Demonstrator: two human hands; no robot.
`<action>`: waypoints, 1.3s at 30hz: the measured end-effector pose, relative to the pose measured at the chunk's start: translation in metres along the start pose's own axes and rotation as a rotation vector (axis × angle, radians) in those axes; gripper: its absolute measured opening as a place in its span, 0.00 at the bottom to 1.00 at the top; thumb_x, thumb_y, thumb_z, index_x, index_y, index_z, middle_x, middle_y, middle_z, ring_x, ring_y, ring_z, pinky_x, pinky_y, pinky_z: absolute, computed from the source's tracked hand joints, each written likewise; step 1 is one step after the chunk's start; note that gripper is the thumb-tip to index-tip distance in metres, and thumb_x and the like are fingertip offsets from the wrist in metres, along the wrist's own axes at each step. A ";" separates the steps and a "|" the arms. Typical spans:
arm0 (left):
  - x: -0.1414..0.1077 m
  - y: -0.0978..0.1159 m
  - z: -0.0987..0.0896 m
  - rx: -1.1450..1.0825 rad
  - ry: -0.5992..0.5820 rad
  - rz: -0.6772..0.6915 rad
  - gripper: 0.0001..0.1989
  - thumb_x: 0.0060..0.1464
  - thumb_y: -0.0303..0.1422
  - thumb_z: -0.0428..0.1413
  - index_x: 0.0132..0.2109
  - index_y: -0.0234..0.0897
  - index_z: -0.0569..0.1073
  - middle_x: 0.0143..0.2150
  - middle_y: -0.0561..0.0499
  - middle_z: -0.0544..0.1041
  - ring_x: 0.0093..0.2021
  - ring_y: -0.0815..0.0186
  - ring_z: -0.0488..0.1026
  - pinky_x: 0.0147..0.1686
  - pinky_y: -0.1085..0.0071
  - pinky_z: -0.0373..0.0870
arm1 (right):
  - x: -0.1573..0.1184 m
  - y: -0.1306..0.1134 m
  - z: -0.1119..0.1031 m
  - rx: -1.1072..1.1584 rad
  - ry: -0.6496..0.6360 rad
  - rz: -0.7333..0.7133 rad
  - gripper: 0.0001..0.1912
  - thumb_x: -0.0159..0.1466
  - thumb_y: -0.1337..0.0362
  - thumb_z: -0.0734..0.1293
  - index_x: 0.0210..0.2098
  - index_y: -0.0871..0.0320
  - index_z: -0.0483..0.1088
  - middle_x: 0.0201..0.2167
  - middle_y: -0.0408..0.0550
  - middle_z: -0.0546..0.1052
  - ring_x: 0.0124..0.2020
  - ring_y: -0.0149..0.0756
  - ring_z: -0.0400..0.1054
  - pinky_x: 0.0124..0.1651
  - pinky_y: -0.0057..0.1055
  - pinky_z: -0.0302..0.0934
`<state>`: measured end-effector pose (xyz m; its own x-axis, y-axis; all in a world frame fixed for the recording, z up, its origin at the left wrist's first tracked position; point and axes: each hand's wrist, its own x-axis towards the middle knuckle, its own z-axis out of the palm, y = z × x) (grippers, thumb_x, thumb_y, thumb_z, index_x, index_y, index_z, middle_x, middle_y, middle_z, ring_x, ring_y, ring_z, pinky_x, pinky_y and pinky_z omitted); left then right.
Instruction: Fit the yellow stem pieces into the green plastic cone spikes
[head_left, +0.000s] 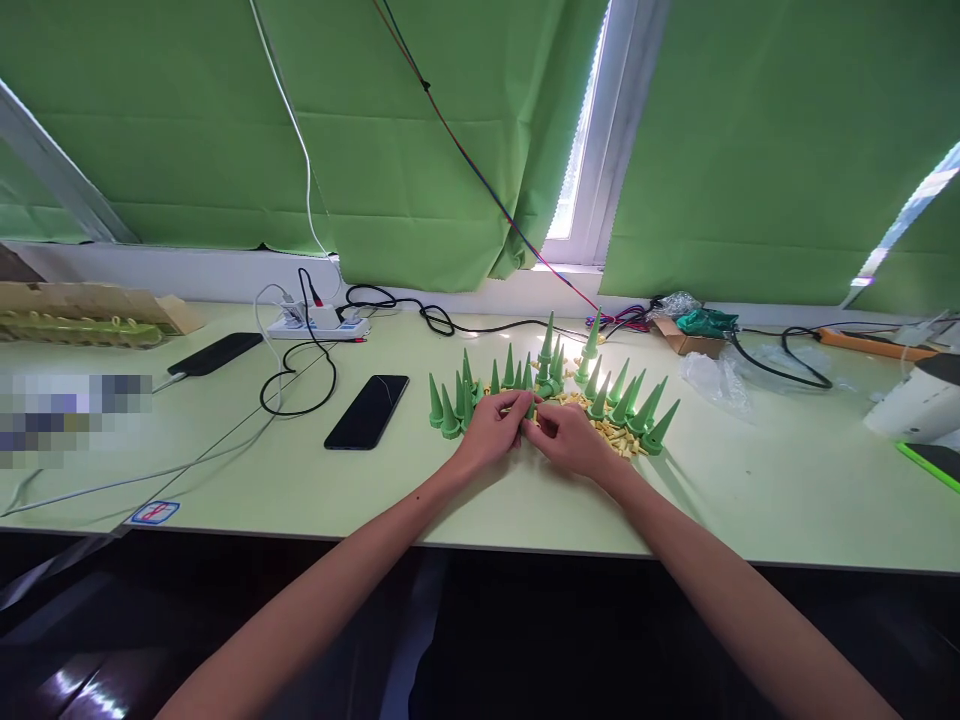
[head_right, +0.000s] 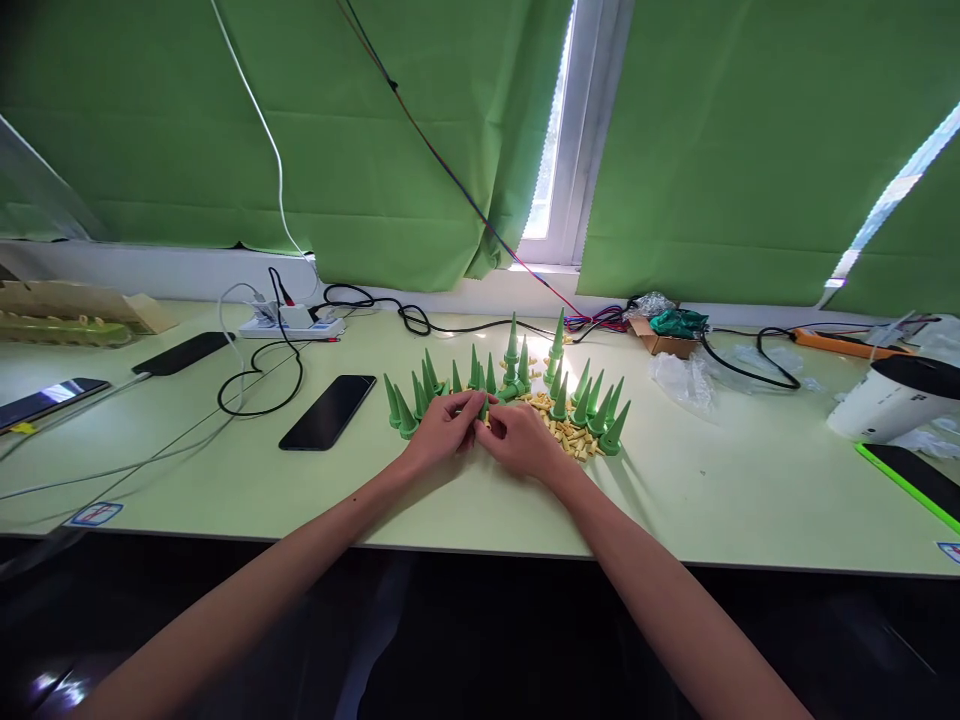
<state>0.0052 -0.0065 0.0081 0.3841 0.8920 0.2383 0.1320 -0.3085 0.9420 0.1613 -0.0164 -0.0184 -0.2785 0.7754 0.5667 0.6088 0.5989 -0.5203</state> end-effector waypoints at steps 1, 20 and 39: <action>0.000 0.000 0.000 0.001 0.000 0.004 0.23 0.60 0.49 0.50 0.40 0.33 0.77 0.18 0.56 0.64 0.18 0.71 0.61 0.20 0.73 0.56 | 0.000 0.000 0.000 -0.004 -0.004 0.001 0.19 0.61 0.63 0.62 0.18 0.56 0.50 0.14 0.36 0.55 0.18 0.25 0.47 0.25 0.28 0.44; -0.002 -0.002 0.000 0.016 0.004 0.031 0.22 0.60 0.49 0.50 0.36 0.34 0.75 0.19 0.55 0.64 0.20 0.71 0.60 0.21 0.73 0.55 | -0.001 -0.002 0.001 -0.019 -0.029 0.006 0.18 0.61 0.64 0.62 0.18 0.56 0.51 0.14 0.36 0.56 0.17 0.25 0.48 0.25 0.28 0.45; -0.004 -0.002 -0.001 0.037 -0.022 0.058 0.22 0.62 0.48 0.48 0.31 0.35 0.73 0.20 0.55 0.63 0.21 0.71 0.59 0.23 0.73 0.55 | -0.001 -0.002 0.001 -0.039 -0.058 0.022 0.18 0.60 0.65 0.62 0.18 0.56 0.51 0.13 0.36 0.55 0.17 0.25 0.47 0.25 0.29 0.44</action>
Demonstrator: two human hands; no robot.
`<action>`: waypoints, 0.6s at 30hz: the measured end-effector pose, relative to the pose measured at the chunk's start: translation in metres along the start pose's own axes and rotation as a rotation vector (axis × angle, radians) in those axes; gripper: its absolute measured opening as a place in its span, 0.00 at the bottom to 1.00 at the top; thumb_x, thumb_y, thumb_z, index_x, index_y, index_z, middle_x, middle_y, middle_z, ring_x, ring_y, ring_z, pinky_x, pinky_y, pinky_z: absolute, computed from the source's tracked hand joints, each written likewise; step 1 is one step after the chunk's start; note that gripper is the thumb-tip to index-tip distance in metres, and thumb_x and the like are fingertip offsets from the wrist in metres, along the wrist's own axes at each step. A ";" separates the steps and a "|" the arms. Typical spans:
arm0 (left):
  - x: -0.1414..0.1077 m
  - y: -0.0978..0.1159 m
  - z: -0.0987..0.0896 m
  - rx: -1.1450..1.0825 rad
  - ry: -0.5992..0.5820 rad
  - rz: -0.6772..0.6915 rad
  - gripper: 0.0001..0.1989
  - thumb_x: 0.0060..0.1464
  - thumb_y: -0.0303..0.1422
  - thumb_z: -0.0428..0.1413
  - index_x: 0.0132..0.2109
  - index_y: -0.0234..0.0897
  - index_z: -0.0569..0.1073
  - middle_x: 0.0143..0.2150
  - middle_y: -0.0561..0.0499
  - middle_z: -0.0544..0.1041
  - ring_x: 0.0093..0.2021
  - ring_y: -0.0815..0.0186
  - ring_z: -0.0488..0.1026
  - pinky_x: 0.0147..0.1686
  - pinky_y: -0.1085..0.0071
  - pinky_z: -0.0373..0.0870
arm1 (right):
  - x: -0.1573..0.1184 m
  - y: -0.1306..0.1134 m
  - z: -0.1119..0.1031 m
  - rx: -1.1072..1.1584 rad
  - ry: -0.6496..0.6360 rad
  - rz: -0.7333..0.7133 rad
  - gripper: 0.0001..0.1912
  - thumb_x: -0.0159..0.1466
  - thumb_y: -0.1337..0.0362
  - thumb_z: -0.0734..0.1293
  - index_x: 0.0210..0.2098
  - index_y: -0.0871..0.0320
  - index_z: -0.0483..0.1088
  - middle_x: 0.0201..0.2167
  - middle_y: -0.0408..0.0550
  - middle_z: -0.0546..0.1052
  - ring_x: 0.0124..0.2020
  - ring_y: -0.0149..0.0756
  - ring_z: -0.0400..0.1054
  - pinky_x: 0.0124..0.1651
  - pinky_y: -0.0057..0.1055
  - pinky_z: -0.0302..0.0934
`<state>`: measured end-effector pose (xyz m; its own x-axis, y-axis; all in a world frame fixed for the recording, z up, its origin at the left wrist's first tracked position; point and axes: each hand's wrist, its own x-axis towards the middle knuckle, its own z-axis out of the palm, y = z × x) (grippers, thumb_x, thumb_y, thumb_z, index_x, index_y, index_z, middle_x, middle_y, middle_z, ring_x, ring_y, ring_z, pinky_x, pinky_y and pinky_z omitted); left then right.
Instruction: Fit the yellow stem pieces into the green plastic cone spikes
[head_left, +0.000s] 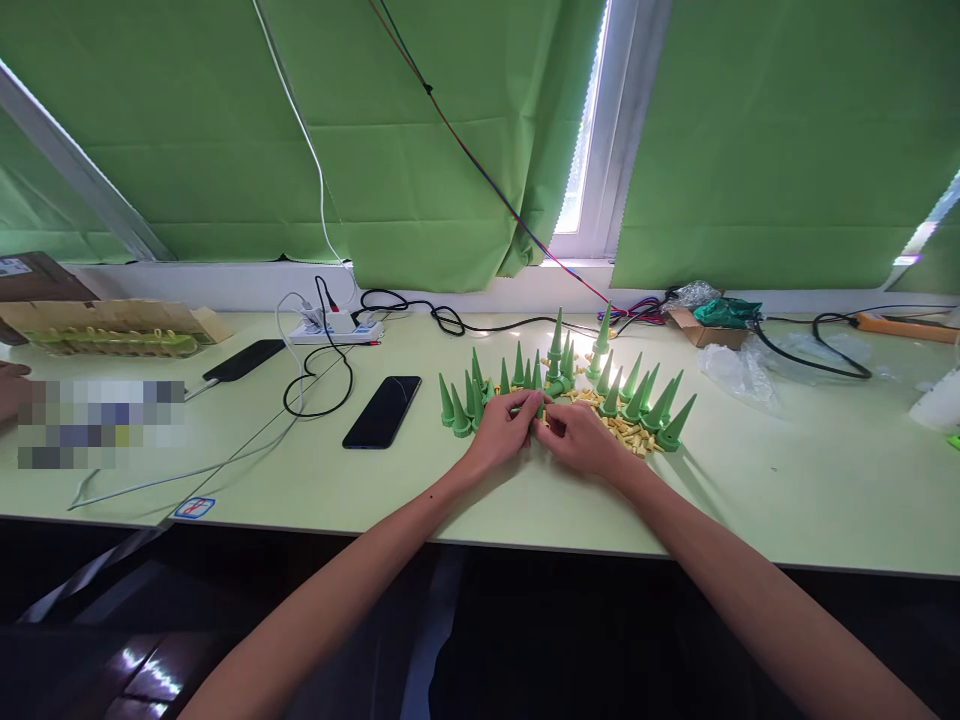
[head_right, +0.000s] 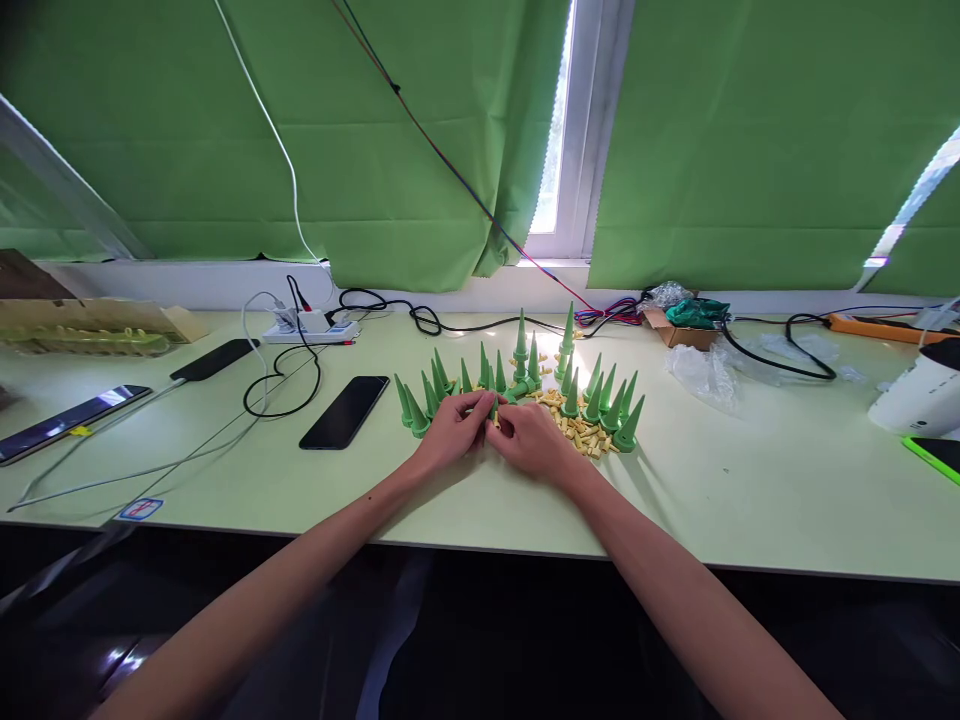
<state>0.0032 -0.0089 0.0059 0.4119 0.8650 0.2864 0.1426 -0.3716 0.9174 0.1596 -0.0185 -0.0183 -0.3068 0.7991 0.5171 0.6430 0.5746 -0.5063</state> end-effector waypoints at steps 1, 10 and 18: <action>0.000 0.000 0.000 -0.001 0.001 -0.002 0.22 0.61 0.49 0.48 0.31 0.35 0.72 0.20 0.55 0.63 0.21 0.71 0.59 0.23 0.73 0.55 | 0.000 0.000 0.000 0.000 -0.001 -0.001 0.18 0.60 0.65 0.62 0.18 0.56 0.51 0.13 0.36 0.55 0.17 0.25 0.47 0.25 0.29 0.44; 0.000 0.001 0.001 -0.014 0.005 -0.008 0.22 0.61 0.48 0.49 0.29 0.35 0.70 0.20 0.56 0.62 0.21 0.72 0.58 0.22 0.73 0.54 | 0.000 0.000 0.000 -0.008 0.002 0.013 0.19 0.60 0.64 0.62 0.18 0.56 0.51 0.13 0.36 0.55 0.17 0.25 0.47 0.25 0.29 0.44; 0.000 0.002 0.002 -0.029 0.003 -0.024 0.24 0.60 0.50 0.49 0.26 0.35 0.67 0.20 0.56 0.61 0.21 0.72 0.58 0.23 0.73 0.55 | 0.000 -0.002 0.000 0.013 0.007 0.022 0.18 0.60 0.64 0.63 0.17 0.56 0.52 0.13 0.37 0.58 0.17 0.25 0.48 0.25 0.29 0.45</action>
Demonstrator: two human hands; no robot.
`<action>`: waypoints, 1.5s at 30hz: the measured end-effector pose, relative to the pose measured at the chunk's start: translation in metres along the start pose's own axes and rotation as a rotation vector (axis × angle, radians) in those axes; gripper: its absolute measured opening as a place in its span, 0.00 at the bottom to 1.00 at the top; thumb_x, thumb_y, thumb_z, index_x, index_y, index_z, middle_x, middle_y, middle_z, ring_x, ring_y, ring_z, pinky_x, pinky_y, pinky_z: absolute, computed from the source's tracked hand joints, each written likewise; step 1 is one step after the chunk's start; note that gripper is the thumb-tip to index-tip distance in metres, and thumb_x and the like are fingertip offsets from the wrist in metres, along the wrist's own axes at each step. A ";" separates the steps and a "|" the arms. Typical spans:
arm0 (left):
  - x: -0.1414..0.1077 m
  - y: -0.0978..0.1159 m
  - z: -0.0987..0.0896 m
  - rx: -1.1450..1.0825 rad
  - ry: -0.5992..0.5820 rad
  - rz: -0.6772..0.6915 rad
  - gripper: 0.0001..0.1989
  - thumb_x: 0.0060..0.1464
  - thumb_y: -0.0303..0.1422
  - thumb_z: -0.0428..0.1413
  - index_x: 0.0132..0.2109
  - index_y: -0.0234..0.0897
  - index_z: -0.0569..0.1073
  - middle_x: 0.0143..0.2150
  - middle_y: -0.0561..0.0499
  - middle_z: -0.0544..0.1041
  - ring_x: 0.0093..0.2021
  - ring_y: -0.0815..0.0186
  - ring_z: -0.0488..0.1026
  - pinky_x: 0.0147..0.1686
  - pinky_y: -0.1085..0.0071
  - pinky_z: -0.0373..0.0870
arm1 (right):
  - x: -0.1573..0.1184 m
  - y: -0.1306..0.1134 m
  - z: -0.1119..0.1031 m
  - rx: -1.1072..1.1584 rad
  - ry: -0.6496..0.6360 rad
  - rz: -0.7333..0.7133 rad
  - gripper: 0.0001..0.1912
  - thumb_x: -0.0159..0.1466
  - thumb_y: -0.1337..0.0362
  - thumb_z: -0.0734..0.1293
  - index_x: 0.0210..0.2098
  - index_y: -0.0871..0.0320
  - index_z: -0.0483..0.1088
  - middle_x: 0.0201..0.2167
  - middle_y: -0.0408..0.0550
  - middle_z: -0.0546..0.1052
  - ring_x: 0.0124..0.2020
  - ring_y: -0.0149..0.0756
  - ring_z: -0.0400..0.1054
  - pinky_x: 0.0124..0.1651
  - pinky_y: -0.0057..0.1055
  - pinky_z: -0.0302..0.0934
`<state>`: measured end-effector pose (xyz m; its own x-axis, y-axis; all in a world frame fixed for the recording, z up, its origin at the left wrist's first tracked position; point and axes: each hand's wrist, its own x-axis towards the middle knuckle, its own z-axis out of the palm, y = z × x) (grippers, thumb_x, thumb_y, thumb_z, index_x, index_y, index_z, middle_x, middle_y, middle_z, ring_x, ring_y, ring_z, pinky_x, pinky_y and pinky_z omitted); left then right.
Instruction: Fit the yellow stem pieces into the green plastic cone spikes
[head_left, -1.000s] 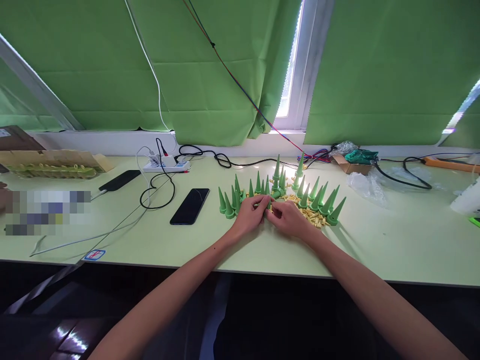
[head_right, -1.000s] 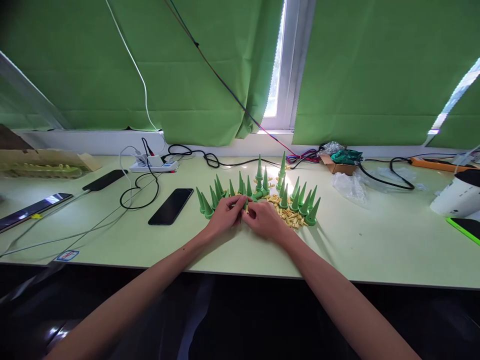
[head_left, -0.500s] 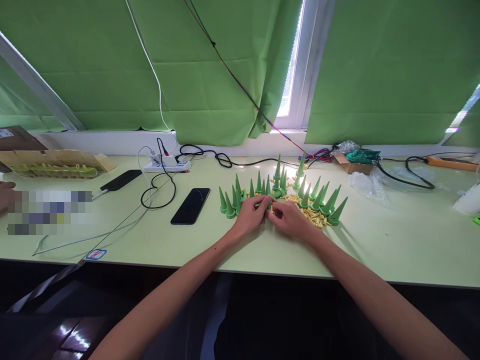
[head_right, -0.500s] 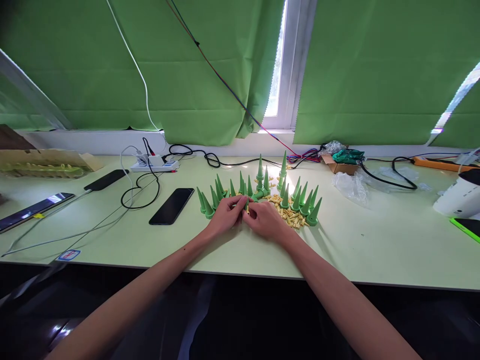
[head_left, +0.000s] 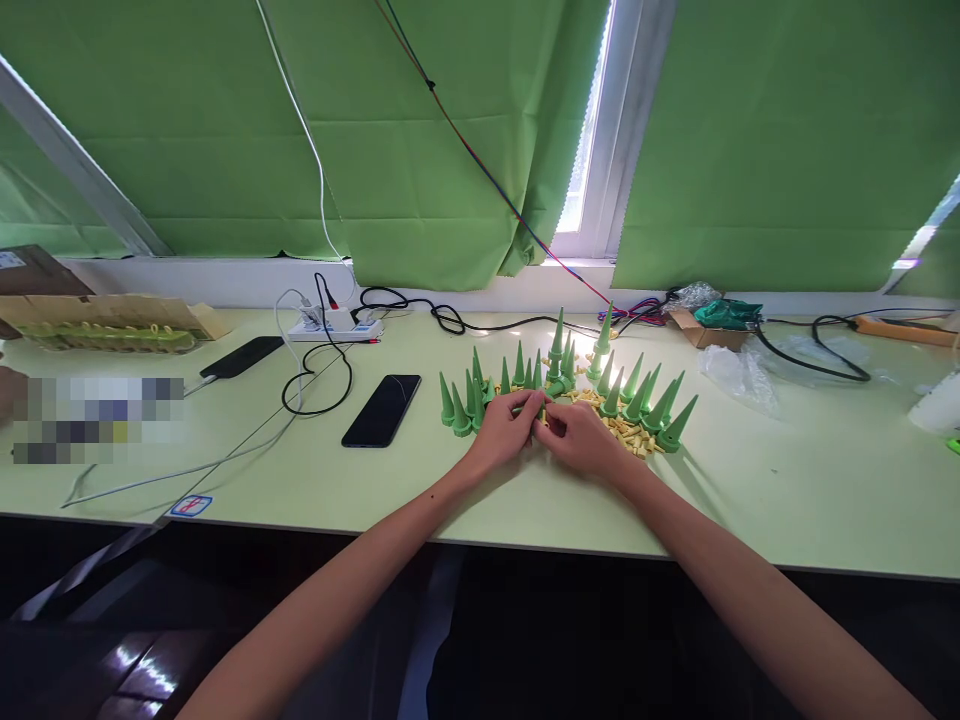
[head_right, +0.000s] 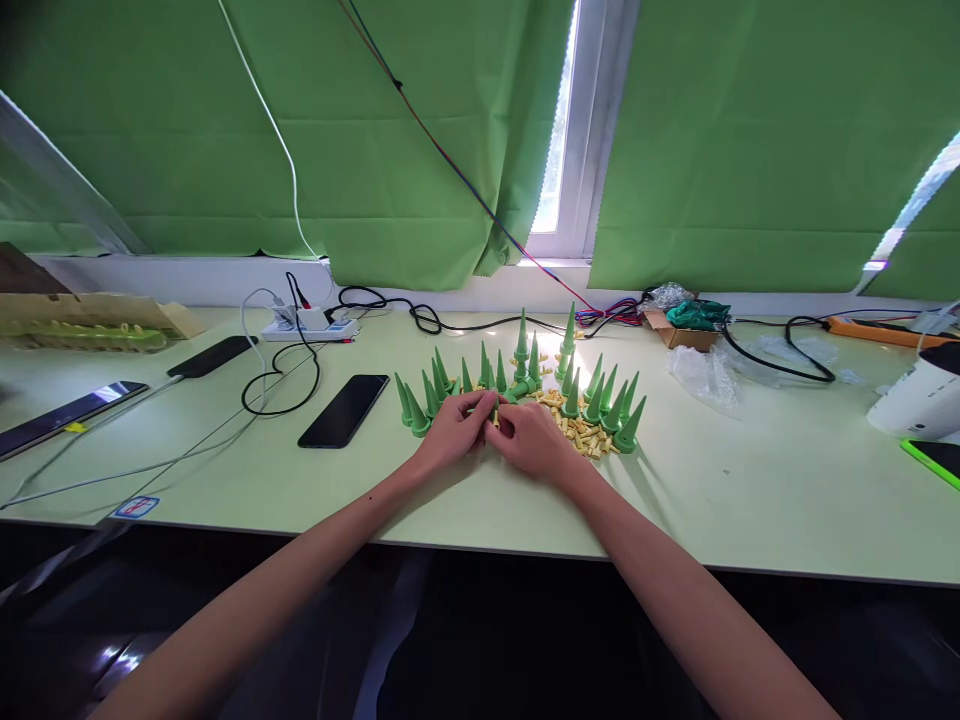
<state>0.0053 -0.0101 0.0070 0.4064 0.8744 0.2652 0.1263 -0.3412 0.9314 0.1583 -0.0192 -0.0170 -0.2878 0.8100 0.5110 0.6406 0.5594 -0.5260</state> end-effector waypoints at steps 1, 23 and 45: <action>0.000 0.000 0.000 -0.001 -0.001 0.001 0.24 0.60 0.50 0.49 0.26 0.35 0.67 0.21 0.56 0.61 0.21 0.72 0.58 0.23 0.73 0.56 | 0.000 0.000 0.000 0.005 0.000 -0.001 0.18 0.60 0.64 0.63 0.17 0.56 0.52 0.13 0.37 0.58 0.17 0.25 0.48 0.25 0.29 0.45; 0.001 -0.003 0.000 -0.033 -0.001 -0.042 0.26 0.61 0.52 0.46 0.27 0.35 0.67 0.19 0.56 0.59 0.20 0.73 0.57 0.21 0.73 0.55 | 0.000 -0.001 -0.001 0.000 0.005 -0.012 0.19 0.60 0.63 0.64 0.17 0.56 0.51 0.13 0.37 0.58 0.17 0.25 0.49 0.25 0.28 0.45; 0.003 -0.009 0.001 0.099 0.032 0.037 0.25 0.63 0.47 0.46 0.23 0.35 0.60 0.21 0.56 0.58 0.24 0.71 0.54 0.25 0.71 0.51 | -0.002 -0.005 0.000 -0.081 -0.039 -0.010 0.16 0.61 0.64 0.61 0.19 0.56 0.53 0.14 0.37 0.57 0.18 0.25 0.48 0.26 0.28 0.44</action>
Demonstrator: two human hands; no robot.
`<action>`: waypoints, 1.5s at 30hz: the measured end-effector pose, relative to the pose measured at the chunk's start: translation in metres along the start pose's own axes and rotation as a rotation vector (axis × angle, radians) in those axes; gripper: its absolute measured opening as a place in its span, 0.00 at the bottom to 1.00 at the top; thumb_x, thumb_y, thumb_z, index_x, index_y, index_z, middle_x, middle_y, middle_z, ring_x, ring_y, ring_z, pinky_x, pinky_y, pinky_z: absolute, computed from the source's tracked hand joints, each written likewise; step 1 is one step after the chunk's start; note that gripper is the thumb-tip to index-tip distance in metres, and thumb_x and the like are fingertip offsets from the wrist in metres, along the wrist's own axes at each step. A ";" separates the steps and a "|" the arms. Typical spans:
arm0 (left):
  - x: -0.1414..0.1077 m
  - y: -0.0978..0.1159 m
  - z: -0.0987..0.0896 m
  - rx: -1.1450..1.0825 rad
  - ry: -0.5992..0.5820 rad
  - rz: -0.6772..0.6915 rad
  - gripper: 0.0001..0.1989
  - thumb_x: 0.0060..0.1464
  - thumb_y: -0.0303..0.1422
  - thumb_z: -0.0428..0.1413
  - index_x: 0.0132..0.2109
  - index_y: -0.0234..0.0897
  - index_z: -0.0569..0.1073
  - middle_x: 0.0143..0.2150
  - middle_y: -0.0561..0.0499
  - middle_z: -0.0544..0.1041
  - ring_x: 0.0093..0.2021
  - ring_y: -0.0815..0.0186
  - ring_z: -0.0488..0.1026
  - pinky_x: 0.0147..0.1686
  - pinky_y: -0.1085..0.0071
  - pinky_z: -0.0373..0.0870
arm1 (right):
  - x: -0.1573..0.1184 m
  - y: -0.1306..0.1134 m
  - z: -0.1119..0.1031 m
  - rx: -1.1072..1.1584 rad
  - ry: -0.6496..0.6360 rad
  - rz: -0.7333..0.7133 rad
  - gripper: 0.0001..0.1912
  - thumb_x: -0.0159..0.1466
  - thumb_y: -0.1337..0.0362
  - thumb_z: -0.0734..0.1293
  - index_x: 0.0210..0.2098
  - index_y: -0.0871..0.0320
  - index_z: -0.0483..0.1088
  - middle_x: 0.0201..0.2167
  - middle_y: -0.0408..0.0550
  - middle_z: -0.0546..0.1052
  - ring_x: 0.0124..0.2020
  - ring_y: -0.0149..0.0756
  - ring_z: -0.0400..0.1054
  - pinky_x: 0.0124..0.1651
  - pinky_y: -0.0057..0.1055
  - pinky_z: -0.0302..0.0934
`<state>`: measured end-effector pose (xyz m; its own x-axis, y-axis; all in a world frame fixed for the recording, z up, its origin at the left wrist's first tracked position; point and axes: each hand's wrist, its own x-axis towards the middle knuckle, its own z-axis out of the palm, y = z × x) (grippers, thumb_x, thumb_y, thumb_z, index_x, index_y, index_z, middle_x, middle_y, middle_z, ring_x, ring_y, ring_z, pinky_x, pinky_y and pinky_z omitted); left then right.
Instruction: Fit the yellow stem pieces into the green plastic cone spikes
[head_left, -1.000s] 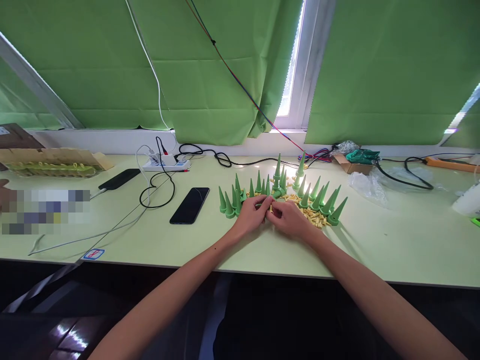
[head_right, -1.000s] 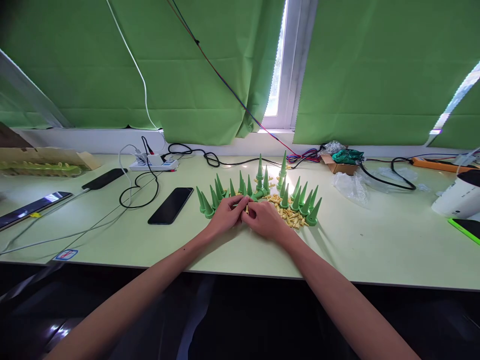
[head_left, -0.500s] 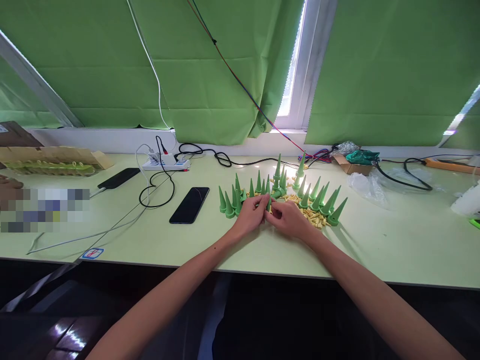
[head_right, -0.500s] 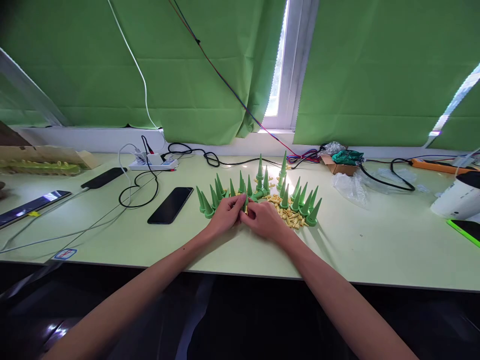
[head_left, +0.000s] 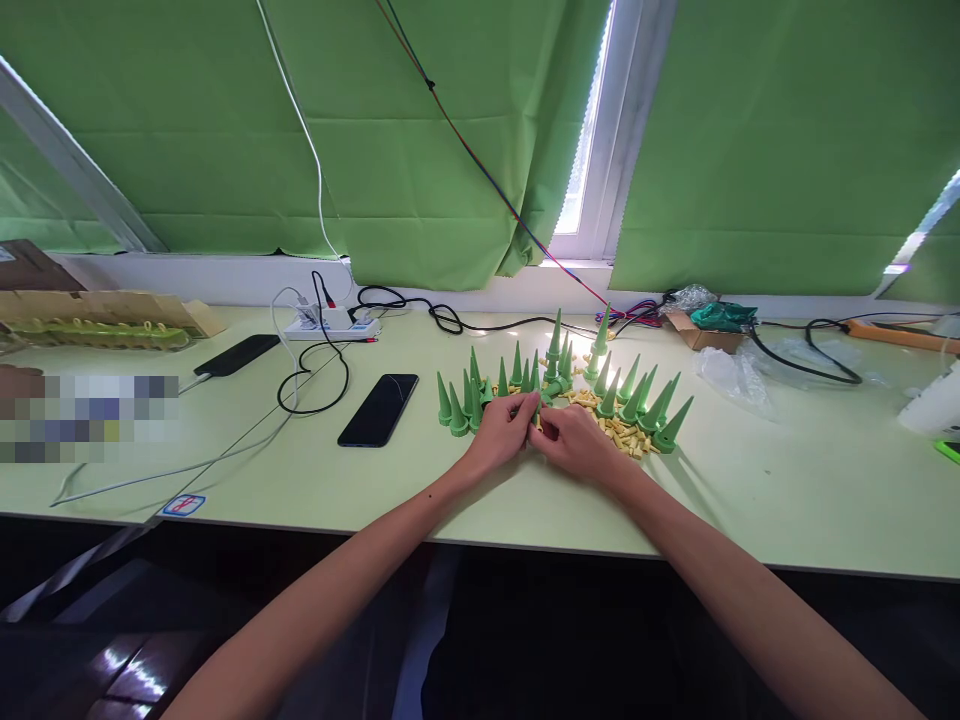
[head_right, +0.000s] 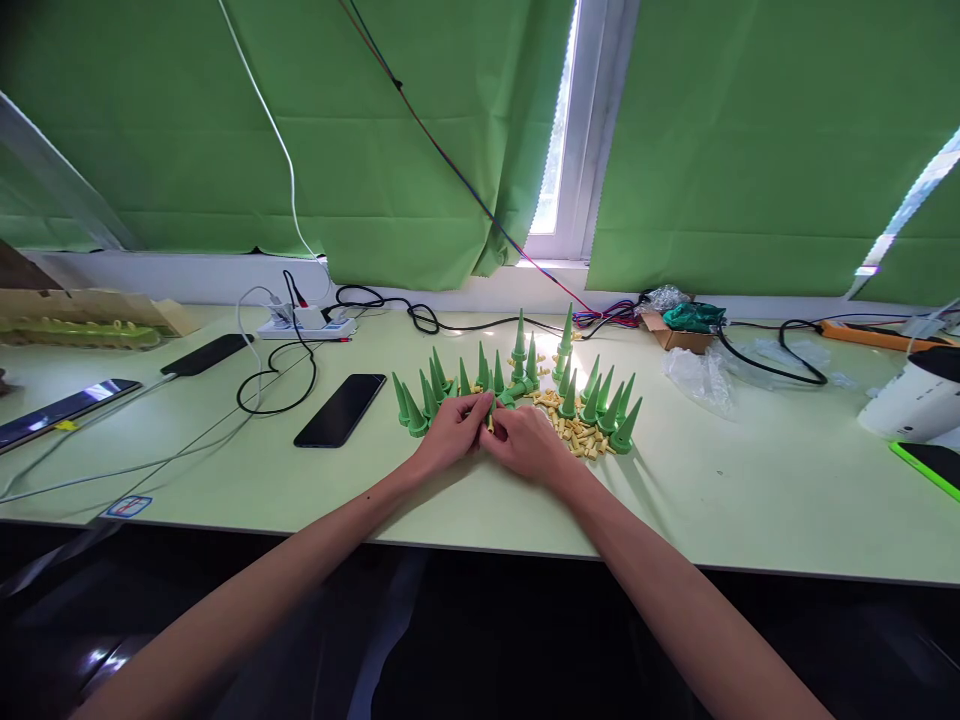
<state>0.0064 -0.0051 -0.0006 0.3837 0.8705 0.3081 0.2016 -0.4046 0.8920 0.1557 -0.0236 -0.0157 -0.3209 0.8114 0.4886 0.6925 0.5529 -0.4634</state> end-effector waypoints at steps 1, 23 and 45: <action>0.000 0.000 0.000 0.005 0.002 0.004 0.25 0.63 0.47 0.46 0.23 0.35 0.59 0.21 0.56 0.57 0.24 0.71 0.54 0.26 0.71 0.51 | 0.000 0.000 0.000 -0.002 -0.002 0.002 0.16 0.61 0.64 0.61 0.19 0.56 0.53 0.14 0.37 0.57 0.18 0.25 0.48 0.26 0.29 0.44; -0.001 0.003 0.002 0.050 0.250 0.035 0.12 0.63 0.43 0.49 0.38 0.38 0.66 0.30 0.54 0.69 0.27 0.70 0.64 0.27 0.74 0.59 | 0.005 0.012 -0.028 0.077 0.213 0.052 0.18 0.69 0.58 0.56 0.24 0.56 0.61 0.16 0.38 0.62 0.19 0.28 0.54 0.27 0.28 0.50; -0.008 -0.005 0.004 0.342 0.048 0.051 0.09 0.61 0.40 0.49 0.38 0.40 0.61 0.24 0.57 0.62 0.23 0.69 0.58 0.24 0.71 0.51 | 0.007 0.048 -0.034 -0.293 -0.061 0.172 0.08 0.61 0.73 0.64 0.37 0.58 0.75 0.33 0.49 0.77 0.32 0.36 0.69 0.34 0.30 0.58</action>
<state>0.0061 -0.0113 -0.0087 0.3599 0.8557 0.3719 0.4769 -0.5113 0.7150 0.2086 0.0021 -0.0098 -0.2151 0.9029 0.3722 0.8931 0.3361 -0.2990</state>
